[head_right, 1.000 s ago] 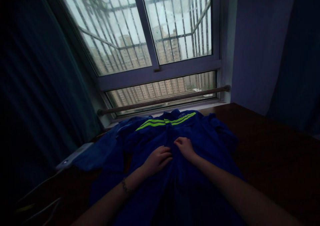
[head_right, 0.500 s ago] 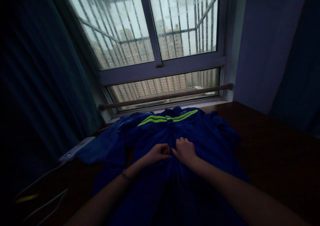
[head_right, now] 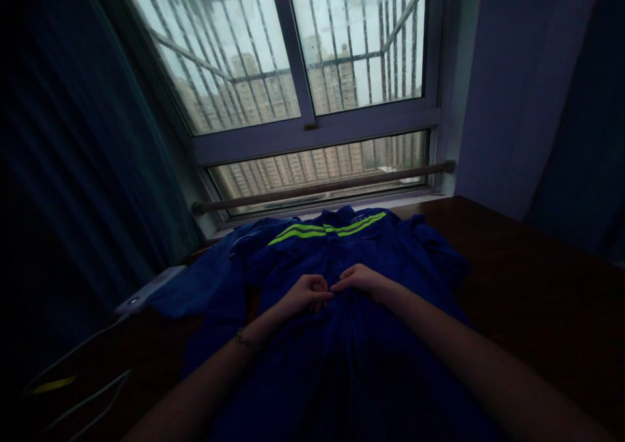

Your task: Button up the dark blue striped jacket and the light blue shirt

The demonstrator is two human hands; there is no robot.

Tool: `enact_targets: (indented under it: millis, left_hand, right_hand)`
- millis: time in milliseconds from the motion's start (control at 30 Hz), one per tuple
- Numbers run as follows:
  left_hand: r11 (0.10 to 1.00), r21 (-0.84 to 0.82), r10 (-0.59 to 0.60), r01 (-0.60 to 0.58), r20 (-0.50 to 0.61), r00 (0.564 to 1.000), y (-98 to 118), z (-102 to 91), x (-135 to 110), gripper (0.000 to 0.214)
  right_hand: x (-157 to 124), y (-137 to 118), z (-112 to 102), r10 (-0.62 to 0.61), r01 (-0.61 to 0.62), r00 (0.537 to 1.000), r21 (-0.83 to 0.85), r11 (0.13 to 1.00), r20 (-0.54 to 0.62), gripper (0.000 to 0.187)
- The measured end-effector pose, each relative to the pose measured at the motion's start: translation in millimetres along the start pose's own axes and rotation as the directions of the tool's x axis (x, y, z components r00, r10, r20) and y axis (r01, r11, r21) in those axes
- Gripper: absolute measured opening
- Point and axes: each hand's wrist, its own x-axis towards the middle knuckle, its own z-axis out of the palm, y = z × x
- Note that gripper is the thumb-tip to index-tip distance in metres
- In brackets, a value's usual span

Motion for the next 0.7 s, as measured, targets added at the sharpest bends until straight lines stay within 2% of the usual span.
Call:
enact_targets:
  millis: [67, 100, 233, 367, 467, 567, 700]
  left_hand:
    - [0.997, -0.081, -0.014, 0.016, 0.026, 1.000, -2.1, -1.2, 1.1, 0.031]
    - [0.992, -0.124, -0.025, 0.029, 0.037, 0.999, -3.4, -2.0, 1.5, 0.031]
    - [0.953, -0.289, -0.079, 0.092, 0.055, 0.995, -7.2, -5.9, 0.6, 0.031]
    - [0.902, -0.416, -0.095, 0.116, 0.072, 0.993, -4.7, -10.4, -2.6, 0.032]
    - [0.889, -0.452, -0.077, 0.076, 0.017, 0.997, 0.3, -11.8, -4.2, 0.030]
    - [0.884, -0.468, -0.033, -0.004, -0.071, 0.997, 2.9, -9.8, -4.4, 0.026]
    - [0.918, -0.395, -0.058, 0.041, -0.030, 0.998, 0.8, -4.7, -2.7, 0.032]
  right_hand:
    - [-1.2, 0.3, 1.6, -0.075, 0.066, 0.996, 0.184, 0.981, 0.041, 0.031]
    - [-1.3, 1.1, 3.5, -0.097, 0.086, 0.994, 0.216, 0.973, 0.040, 0.029]
    - [0.8, 7.9, 14.5, -0.137, 0.135, 0.991, 0.162, 0.977, -0.001, 0.026]
    - [2.9, 15.2, 20.3, -0.255, 0.264, 0.964, 0.135, 0.955, -0.079, 0.033]
    - [3.4, 19.2, 19.5, -0.289, 0.316, 0.947, 0.253, 0.914, -0.138, 0.037]
    - [4.3, 22.0, 18.4, -0.252, 0.293, 0.955, 0.358, 0.886, -0.158, 0.030]
    - [5.9, 22.8, 19.3, -0.220, 0.263, 0.963, 0.363, 0.894, -0.155, 0.022]
